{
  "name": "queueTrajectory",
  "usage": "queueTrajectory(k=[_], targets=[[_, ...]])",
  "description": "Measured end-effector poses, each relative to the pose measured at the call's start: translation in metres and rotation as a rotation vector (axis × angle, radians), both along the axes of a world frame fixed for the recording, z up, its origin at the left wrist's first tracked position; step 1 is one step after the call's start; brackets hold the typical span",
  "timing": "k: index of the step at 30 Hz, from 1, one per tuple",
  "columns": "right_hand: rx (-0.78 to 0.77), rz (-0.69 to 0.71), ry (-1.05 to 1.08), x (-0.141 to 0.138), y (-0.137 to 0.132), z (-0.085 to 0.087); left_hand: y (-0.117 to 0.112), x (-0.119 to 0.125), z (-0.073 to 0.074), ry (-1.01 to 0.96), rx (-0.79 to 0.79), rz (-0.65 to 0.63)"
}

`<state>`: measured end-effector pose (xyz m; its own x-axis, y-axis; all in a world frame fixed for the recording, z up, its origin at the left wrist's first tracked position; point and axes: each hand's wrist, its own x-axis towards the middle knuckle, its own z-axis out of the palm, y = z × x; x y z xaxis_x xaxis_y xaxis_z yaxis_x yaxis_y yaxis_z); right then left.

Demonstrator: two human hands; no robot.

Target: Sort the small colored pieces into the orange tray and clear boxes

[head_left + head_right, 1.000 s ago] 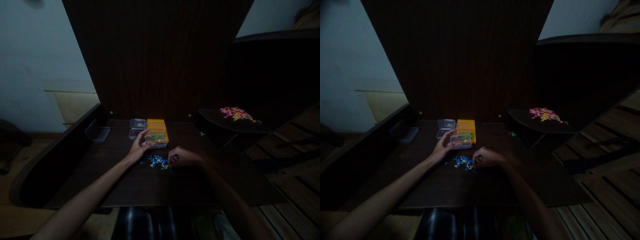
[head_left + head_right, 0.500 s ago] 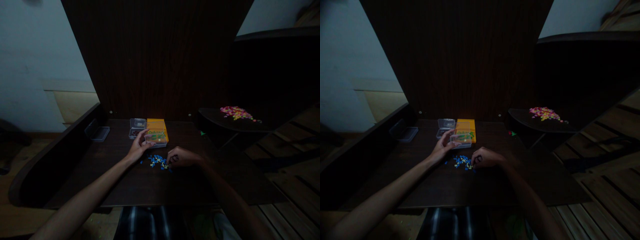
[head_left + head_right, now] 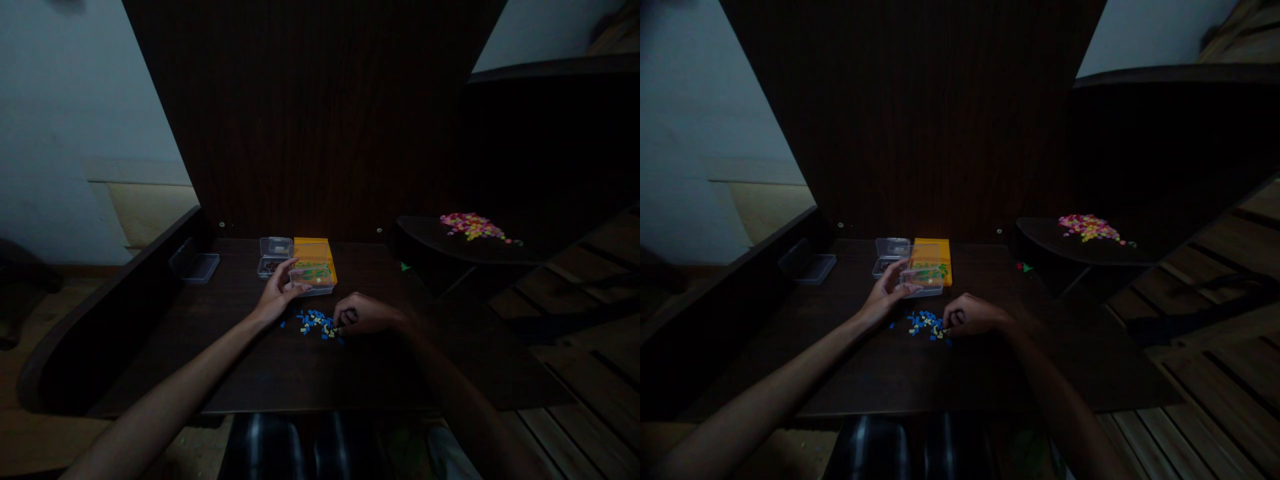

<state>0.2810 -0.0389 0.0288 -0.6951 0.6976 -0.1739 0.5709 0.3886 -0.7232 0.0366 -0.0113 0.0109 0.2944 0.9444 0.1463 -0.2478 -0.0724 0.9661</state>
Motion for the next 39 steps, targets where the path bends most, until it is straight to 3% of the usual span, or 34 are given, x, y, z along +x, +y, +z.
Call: queueTrajectory(k=[13,27,39], targets=[[0.032,0.001,-0.005,0.0048,0.0026,-0.0021,-0.0001,0.0000,0.0006,0.004,-0.008,-0.013],[-0.075,-0.034,0.013,-0.0009,-0.0007,0.0002,-0.0024,0.0003,0.0007,0.011,-0.017,-0.027],[-0.047,-0.031,-0.009,-0.0001,0.0003,-0.0011,-0.0015,-0.0002,-0.0010,0.000,-0.020,-0.041]])
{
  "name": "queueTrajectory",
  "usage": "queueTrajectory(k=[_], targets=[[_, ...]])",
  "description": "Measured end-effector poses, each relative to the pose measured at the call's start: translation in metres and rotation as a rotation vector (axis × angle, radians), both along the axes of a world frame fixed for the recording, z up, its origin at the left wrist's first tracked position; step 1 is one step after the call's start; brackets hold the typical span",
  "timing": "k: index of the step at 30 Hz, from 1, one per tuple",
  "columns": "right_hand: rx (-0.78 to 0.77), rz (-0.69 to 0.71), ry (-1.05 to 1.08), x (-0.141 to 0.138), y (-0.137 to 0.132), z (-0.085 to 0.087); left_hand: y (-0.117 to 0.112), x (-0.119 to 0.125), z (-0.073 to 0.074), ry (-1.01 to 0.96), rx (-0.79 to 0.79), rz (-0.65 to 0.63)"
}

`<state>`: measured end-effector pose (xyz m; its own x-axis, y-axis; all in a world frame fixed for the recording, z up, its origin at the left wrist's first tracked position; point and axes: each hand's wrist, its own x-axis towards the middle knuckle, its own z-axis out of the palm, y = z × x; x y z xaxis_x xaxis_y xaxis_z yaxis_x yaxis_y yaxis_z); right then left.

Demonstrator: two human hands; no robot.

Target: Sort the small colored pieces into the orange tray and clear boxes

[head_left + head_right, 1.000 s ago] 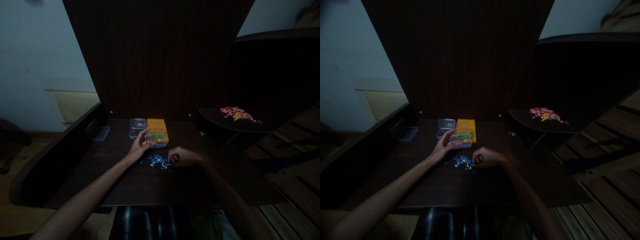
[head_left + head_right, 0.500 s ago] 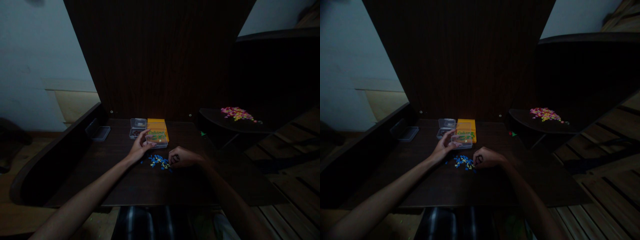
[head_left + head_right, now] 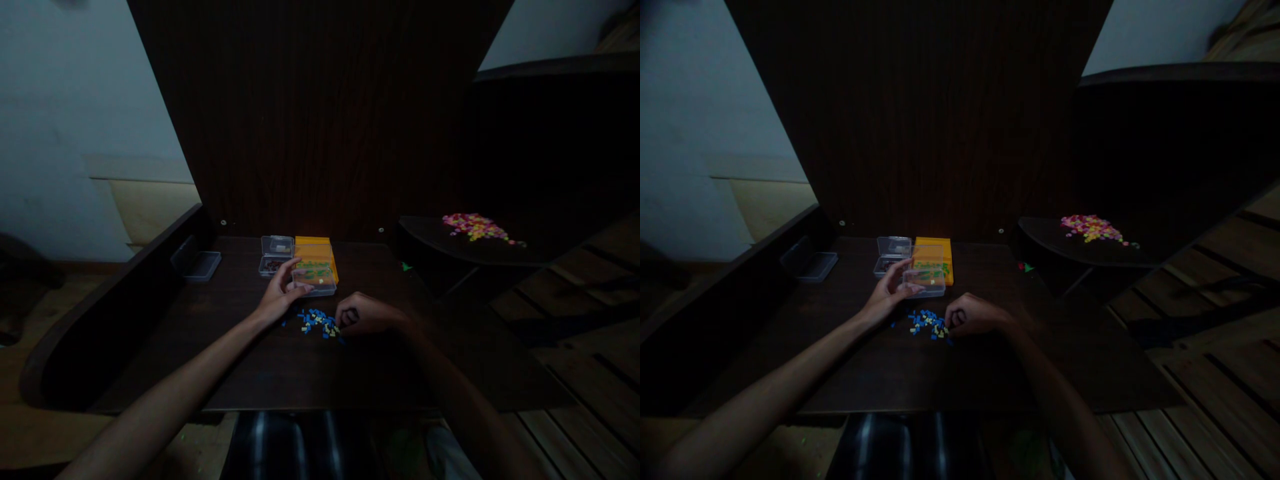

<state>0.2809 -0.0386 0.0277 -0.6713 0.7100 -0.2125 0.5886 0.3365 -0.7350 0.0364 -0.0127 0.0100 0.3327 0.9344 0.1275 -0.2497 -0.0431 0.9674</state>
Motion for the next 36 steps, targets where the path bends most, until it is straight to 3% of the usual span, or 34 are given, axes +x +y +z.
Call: queueTrajectory(k=[36], targets=[[0.141,-0.083,-0.091,-0.0043,-0.0010,-0.0010,0.0001,0.0004,-0.0006,-0.002,0.014,-0.003]])
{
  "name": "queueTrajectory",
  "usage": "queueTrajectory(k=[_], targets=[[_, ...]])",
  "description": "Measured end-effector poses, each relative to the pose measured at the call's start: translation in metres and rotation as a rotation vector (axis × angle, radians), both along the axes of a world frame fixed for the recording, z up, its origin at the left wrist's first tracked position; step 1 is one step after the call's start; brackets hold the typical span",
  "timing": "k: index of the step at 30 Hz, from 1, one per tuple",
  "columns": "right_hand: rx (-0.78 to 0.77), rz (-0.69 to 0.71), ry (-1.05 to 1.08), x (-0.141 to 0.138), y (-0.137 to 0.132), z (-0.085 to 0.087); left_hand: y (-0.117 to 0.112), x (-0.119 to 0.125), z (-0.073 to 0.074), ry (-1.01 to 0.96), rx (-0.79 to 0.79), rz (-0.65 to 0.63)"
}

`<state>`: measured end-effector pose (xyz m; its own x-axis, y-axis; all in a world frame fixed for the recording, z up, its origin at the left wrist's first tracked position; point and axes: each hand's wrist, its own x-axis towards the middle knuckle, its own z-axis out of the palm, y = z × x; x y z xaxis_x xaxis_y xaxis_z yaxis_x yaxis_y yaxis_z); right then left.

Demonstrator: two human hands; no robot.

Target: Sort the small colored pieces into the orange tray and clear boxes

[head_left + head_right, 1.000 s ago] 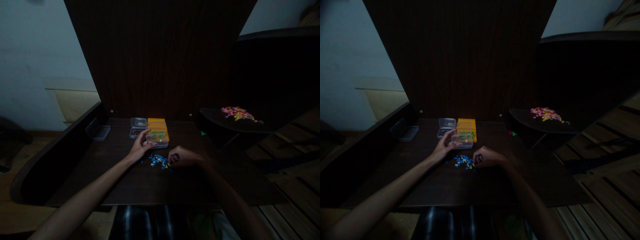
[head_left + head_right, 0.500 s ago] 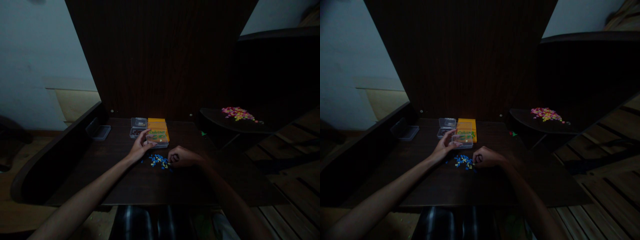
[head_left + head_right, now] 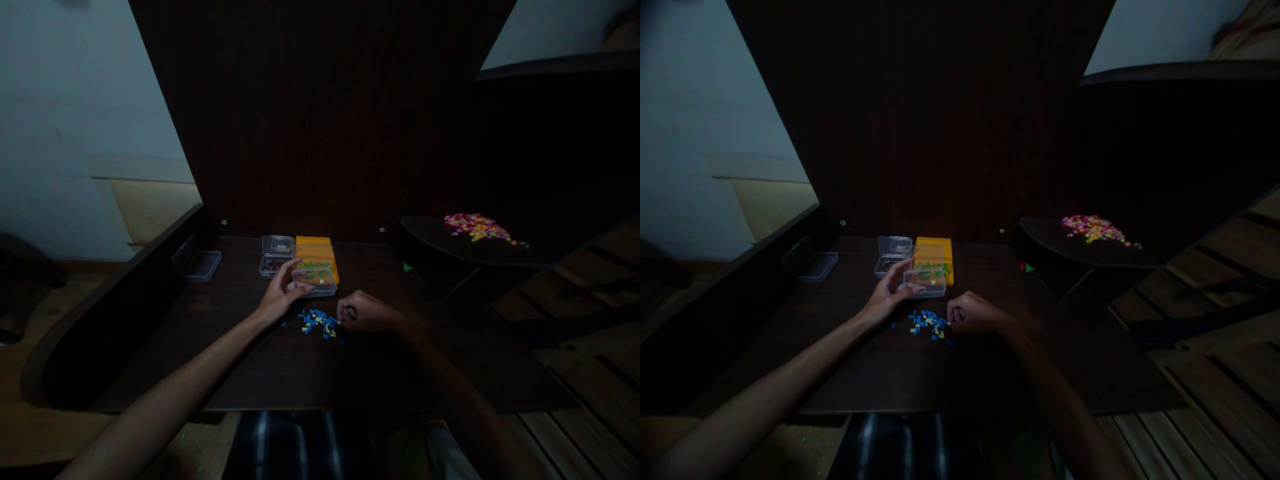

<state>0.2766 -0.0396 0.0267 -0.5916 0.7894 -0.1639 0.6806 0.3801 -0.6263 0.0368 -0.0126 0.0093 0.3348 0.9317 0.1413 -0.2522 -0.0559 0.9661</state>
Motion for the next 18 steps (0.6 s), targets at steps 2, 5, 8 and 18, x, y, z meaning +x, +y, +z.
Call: queueTrajectory(k=[2,5,8,18], targets=[[0.006,0.006,-0.003,0.0003,0.0000,0.0005,0.0001,0.0001,-0.0001,-0.005,-0.001,-0.002],[0.016,0.016,-0.008,0.0008,0.0000,0.0010,0.0001,0.0001,-0.0001,-0.004,-0.012,0.001],[0.015,0.020,-0.002,0.0015,0.0003,0.0008,-0.0006,-0.0002,0.0005,-0.008,-0.027,0.002],[-0.019,0.015,-0.006,0.0029,0.0010,0.0015,-0.0009,0.0010,0.0023,-0.015,-0.053,0.004]])
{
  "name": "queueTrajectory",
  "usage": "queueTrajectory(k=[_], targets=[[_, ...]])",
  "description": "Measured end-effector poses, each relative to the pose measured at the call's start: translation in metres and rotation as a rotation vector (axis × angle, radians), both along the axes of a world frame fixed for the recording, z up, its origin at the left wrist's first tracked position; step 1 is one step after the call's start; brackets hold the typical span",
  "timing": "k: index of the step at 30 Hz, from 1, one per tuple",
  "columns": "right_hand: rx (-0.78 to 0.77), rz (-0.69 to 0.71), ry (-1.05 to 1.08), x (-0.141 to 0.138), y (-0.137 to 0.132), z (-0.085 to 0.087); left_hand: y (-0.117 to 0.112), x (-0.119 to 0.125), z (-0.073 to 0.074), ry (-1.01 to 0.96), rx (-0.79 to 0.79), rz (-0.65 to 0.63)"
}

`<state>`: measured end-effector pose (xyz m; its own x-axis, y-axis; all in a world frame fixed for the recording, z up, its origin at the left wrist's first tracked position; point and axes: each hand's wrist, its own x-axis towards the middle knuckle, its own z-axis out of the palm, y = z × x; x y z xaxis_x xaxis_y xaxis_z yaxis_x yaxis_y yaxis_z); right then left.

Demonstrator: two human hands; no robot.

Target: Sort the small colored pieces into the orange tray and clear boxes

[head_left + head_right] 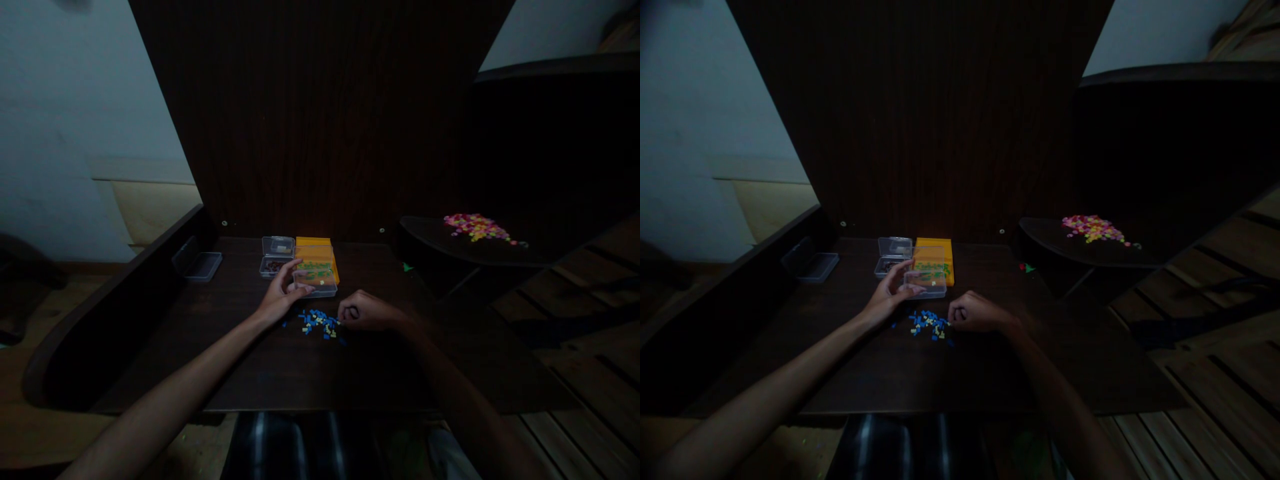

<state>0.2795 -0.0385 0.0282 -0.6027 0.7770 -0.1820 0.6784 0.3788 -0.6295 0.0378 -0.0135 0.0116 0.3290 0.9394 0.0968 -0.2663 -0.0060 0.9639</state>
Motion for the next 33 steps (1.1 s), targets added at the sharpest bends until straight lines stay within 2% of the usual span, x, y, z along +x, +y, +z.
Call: queueTrajectory(k=[7,13,22,27,33], targets=[[-0.057,0.009,-0.002,0.000,0.000,0.002,0.000,-0.001,0.000,0.010,0.004,-0.002],[-0.082,0.003,0.091,0.005,0.000,0.005,0.000,-0.001,-0.001,-0.001,0.005,-0.004],[-0.084,-0.111,0.365,0.008,0.005,0.029,-0.002,0.003,-0.006,0.018,0.038,-0.045],[0.055,-0.069,0.332,-0.012,0.021,0.039,-0.007,0.006,-0.006,0.032,0.021,-0.100],[0.304,0.030,0.026,-0.039,0.033,0.044,-0.008,0.009,-0.008,-0.015,0.033,-0.151]])
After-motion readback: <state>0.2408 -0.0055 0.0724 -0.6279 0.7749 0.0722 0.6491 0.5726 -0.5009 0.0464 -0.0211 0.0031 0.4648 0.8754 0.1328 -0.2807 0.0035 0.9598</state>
